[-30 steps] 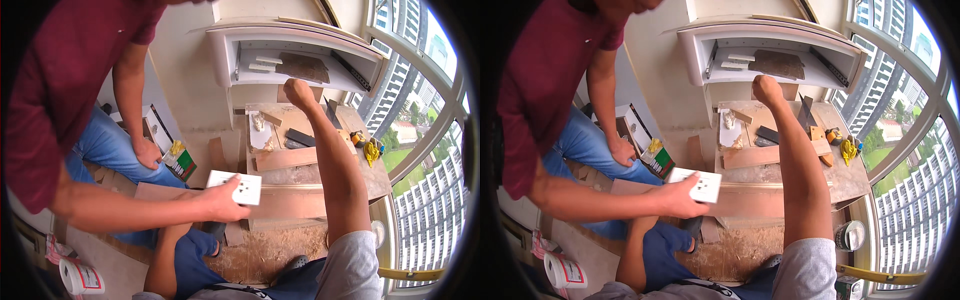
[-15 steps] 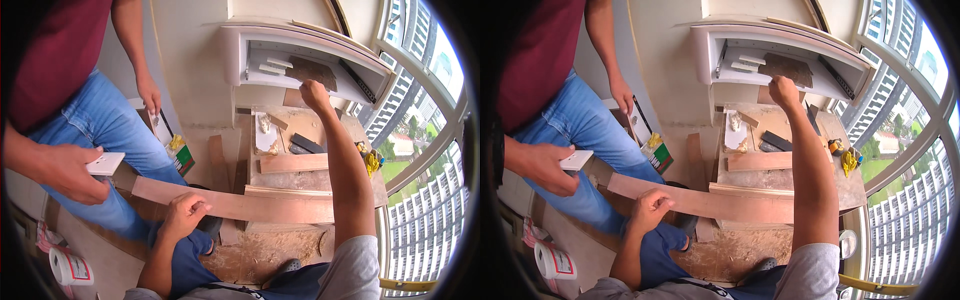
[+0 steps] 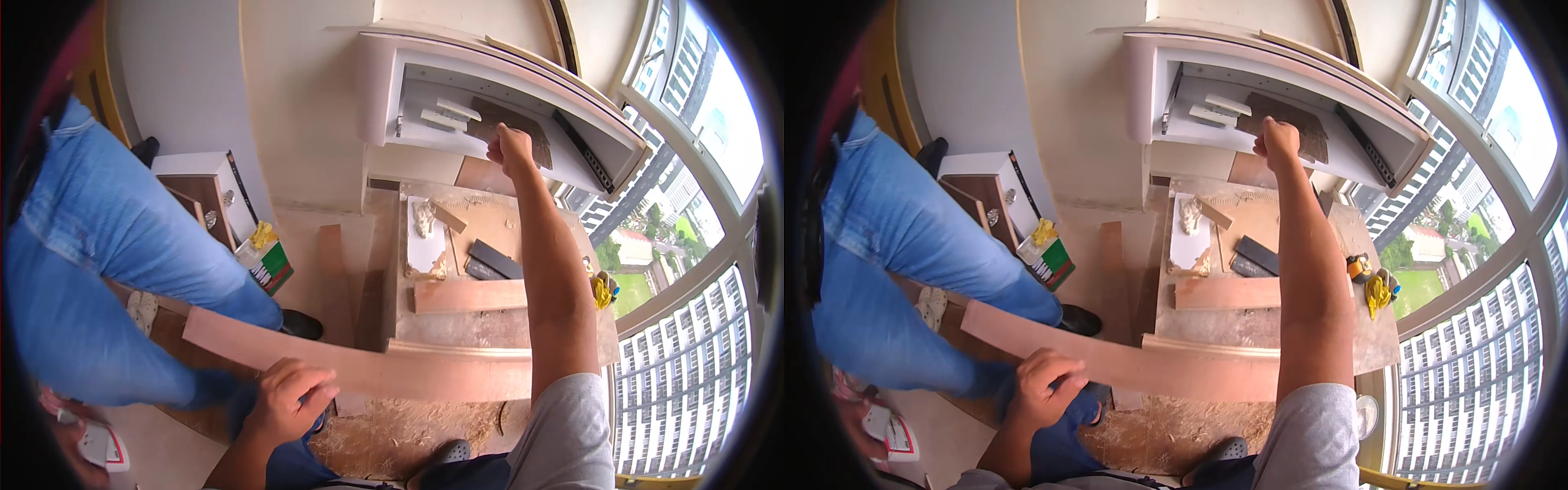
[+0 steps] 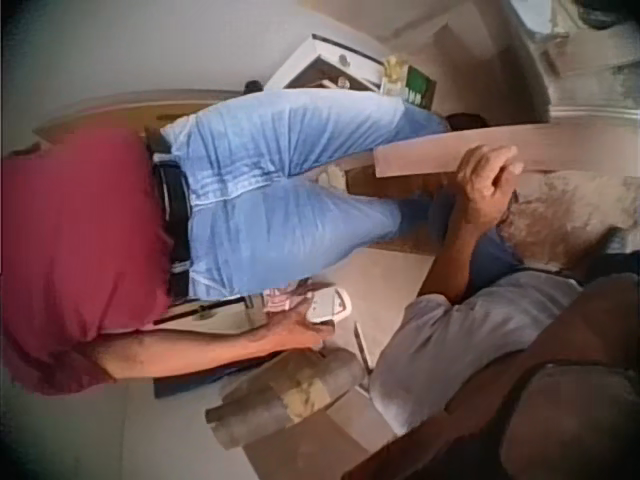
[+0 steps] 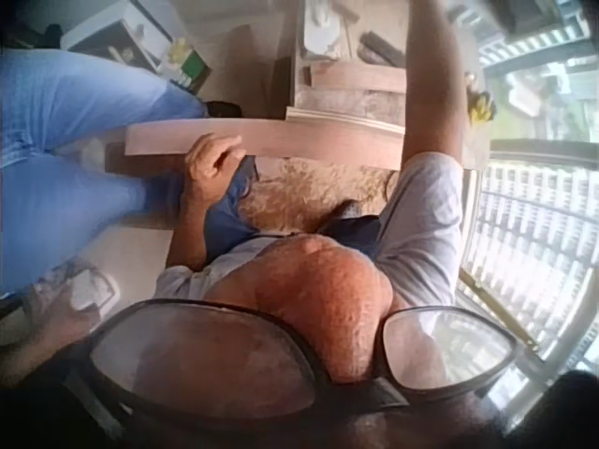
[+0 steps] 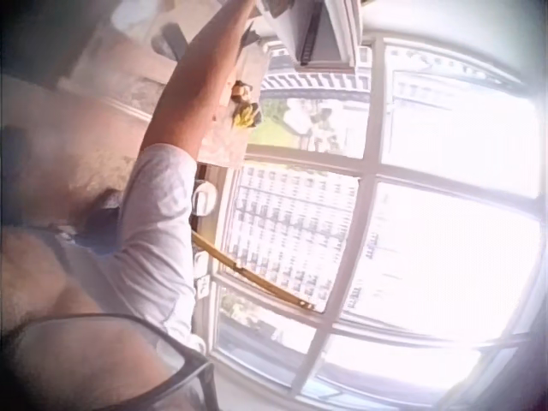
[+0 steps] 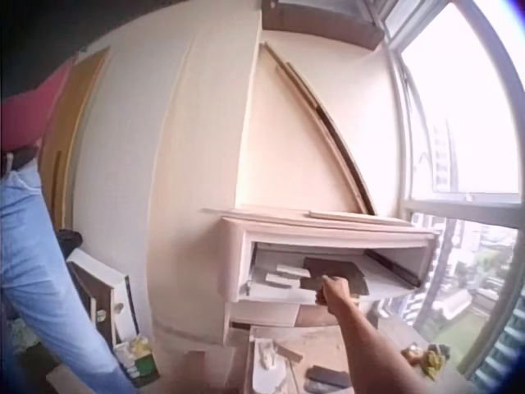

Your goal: Positioning and fitting electrical socket plates into a wooden trim piece during furniture or cabinetry construction.

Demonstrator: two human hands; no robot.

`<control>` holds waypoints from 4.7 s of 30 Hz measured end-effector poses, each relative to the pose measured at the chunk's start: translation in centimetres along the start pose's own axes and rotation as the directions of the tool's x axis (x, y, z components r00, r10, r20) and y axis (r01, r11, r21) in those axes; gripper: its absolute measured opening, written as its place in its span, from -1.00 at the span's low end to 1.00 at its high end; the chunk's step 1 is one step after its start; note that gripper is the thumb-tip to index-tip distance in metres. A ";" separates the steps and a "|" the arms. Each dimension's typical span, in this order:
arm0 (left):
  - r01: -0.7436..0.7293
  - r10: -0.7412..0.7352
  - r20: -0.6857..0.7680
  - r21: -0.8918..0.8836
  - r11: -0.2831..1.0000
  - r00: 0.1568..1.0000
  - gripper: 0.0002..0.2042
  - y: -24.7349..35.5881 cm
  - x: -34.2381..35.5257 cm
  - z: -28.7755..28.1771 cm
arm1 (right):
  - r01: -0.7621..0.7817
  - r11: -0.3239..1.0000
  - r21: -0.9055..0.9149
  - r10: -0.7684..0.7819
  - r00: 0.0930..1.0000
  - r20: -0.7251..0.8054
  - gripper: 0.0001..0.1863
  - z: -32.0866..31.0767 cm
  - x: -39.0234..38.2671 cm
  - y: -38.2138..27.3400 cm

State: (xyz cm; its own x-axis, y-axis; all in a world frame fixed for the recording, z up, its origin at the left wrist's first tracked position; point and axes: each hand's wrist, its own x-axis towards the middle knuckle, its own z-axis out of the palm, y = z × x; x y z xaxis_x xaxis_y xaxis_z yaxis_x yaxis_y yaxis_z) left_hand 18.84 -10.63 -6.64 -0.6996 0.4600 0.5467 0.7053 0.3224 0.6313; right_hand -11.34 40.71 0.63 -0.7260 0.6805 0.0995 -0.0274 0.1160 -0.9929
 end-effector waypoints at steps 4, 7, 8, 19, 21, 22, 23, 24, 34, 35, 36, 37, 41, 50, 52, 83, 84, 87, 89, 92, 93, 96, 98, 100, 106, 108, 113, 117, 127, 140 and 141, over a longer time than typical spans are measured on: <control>-0.041 0.037 -0.050 -0.080 0.996 0.998 -0.75 -1.2 0.9 -0.1 | -0.089 0.991 0.097 0.095 0.994 -0.058 -0.60 3.2 3.8 -0.1; 0.010 -0.023 -0.095 -0.132 0.991 0.995 -0.72 -1.9 1.0 -0.2 | -0.114 0.990 0.088 0.119 0.991 -0.052 -0.67 5.9 5.2 -0.2; 0.033 -0.046 -0.087 -0.142 0.989 0.995 -0.71 -2.1 1.0 -0.4 | -0.115 0.990 0.080 0.119 0.992 -0.044 -0.67 6.8 6.0 0.1; 0.047 -0.082 -0.144 -0.228 0.972 0.986 -0.64 -0.7 0.2 0.0 | -0.109 0.898 0.426 0.011 0.974 0.225 -0.97 -2.1 -2.0 -0.7; 0.078 -0.124 -0.124 -0.324 0.943 0.984 -0.67 0.2 0.1 0.0 | -0.141 0.903 0.407 -0.017 0.933 0.359 -0.95 -5.3 -9.0 -1.9; 0.108 -0.189 -0.097 -0.537 0.837 0.977 -0.66 -0.2 -0.3 0.8 | -0.121 0.921 0.371 -0.021 0.933 0.358 -0.93 -6.0 -13.9 -3.8; 0.235 -0.301 0.061 -0.776 0.585 0.952 -0.62 0.6 0.2 1.0 | -0.099 0.938 0.334 -0.025 0.937 0.349 -0.91 -7.1 -18.3 -5.2; 0.286 -0.278 0.176 -0.857 0.428 0.944 -0.35 0.5 1.5 1.7 | -0.109 0.937 0.331 -0.008 0.943 0.334 -0.91 -9.0 -22.2 -5.5; 0.832 0.420 0.747 -0.553 -0.038 0.516 -0.23 8.7 7.0 8.4 | 0.231 0.972 0.043 -0.227 0.875 0.427 -0.81 -18.2 -46.0 -3.0; 0.834 0.417 0.737 -0.542 -0.106 0.532 -0.26 9.1 6.3 9.5 | 0.120 0.981 0.151 -0.169 0.912 0.375 -0.80 -18.7 -46.5 -2.3; 0.830 0.412 0.726 -0.531 -0.172 0.551 -0.30 9.5 5.6 10.2 | 0.016 0.965 0.263 -0.105 0.939 0.328 -0.79 -19.1 -47.0 -1.6; 0.824 0.385 0.728 -0.500 -0.267 0.567 -0.38 10.0 4.6 10.6 | -0.006 0.957 0.291 -0.089 0.946 0.312 -0.75 -19.3 -47.6 -1.1; 0.644 0.172 0.632 -0.764 -0.020 0.755 -0.46 11.1 2.4 13.5 | 0.034 0.951 0.308 -0.105 0.971 0.216 -0.72 -18.5 -48.6 1.1; 0.568 -0.144 0.556 -0.821 0.061 0.819 -0.38 9.0 2.6 13.7 | 0.202 0.962 0.186 -0.249 0.928 0.278 -0.71 -15.9 -50.4 2.6; 0.546 -0.155 0.530 -0.834 0.081 0.833 -0.39 8.8 2.9 13.4 | 0.137 0.976 0.171 -0.185 0.935 0.302 -0.74 -15.7 -50.3 2.6; 0.241 -0.390 0.076 -0.886 0.397 0.918 -0.49 7.9 3.4 11.1 | 0.037 0.964 0.263 -0.150 0.895 0.421 -0.72 -11.8 -52.3 4.5; 0.237 -0.383 0.068 -0.879 0.413 0.921 -0.49 7.8 3.4 11.1 | 0.023 0.962 0.273 -0.141 0.896 0.422 -0.72 -11.8 -52.3 4.5; 0.252 -0.386 0.084 -0.877 0.410 0.919 -0.49 7.9 3.4 11.2 | -0.011 0.954 0.299 -0.123 0.897 0.425 -0.72 -11.8 -52.3 4.6; 0.262 -0.383 0.091 -0.868 0.421 0.919 -0.48 7.9 3.3 11.2 | -0.030 0.948 0.316 -0.114 0.897 0.426 -0.72 -11.9 -52.2 4.5; 0.271 -0.356 0.087 -0.818 0.508 0.930 -0.45 7.3 2.8 11.6 | -0.024 0.943 0.331 -0.128 0.894 0.430 -0.71 -12.4 -51.6 3.9; 0.266 -0.331 0.076 -0.769 0.581 0.941 -0.43 7.1 2.7 11.8 | -0.007 0.949 0.317 -0.125 0.911 0.393 -0.72 -12.4 -51.5 3.9; 0.271 -0.314 0.077 -0.717 0.642 0.946 -0.36 7.6 2.0 12.2 | 0.013 0.967 0.255 -0.108 0.926 0.361 -0.73 -12.8 -51.3 4.1; 0.250 -0.306 0.055 -0.718 0.650 0.951 -0.36 7.6 1.8 12.5 | 0.016 0.978 0.208 -0.094 0.925 0.367 -0.74 -12.9 -51.4 4.1; 0.231 -0.288 0.040 -0.705 0.670 0.957 -0.37 7.6 1.7 12.6 | 0.017 0.978 0.207 -0.089 0.935 0.343 -0.75 -12.9 -51.8 3.9; 0.212 -0.240 0.038 -0.617 0.758 0.970 -0.42 8.0 2.1 12.1 | 0.103 0.979 0.176 -0.155 0.937 0.313 -0.76 -12.5 -51.5 4.7; 0.215 -0.245 0.042 -0.633 0.744 0.969 -0.42 7.8 2.3 12.4 | 0.053 0.971 0.231 -0.122 0.948 0.293 -0.77 -12.4 -51.5 4.4; 0.253 -0.249 0.097 -0.634 0.731 0.964 -0.47 7.5 2.4 12.4 | -0.050 0.957 0.285 -0.060 0.929 0.366 -0.76 -12.7 -51.2 4.8; 0.283 -0.284 0.111 -0.665 0.691 0.952 -0.47 7.3 2.6 12.4 | -0.206 0.916 0.343 0.030 0.891 0.454 -0.72 -13.1 -51.1 4.5; 0.235 -0.257 0.065 -0.658 0.715 0.964 -0.45 7.0 2.6 12.3 | -0.120 0.961 0.248 -0.038 0.834 0.550 -0.63 -13.8 -50.8 4.5; 0.224 -0.275 0.027 -0.659 0.718 0.961 -0.46 7.4 2.6 12.1 | -0.058 0.958 0.282 -0.118 0.815 0.567 -0.49 -13.7 -51.1 4.3; 0.226 -0.277 0.025 -0.653 0.723 0.961 -0.46 7.3 2.6 12.1 | -0.062 0.959 0.278 -0.113 0.813 0.571 -0.48 -13.7 -51.1 4.4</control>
State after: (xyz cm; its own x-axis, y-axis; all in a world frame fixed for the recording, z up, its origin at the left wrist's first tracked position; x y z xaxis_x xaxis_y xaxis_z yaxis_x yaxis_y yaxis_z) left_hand 23.61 2.96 -7.29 -0.8644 0.3736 0.3365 0.2775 -0.2037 0.9389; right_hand 35.04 16.35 -7.90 -0.9796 0.1265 0.1561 -0.1725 -0.1317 -0.9762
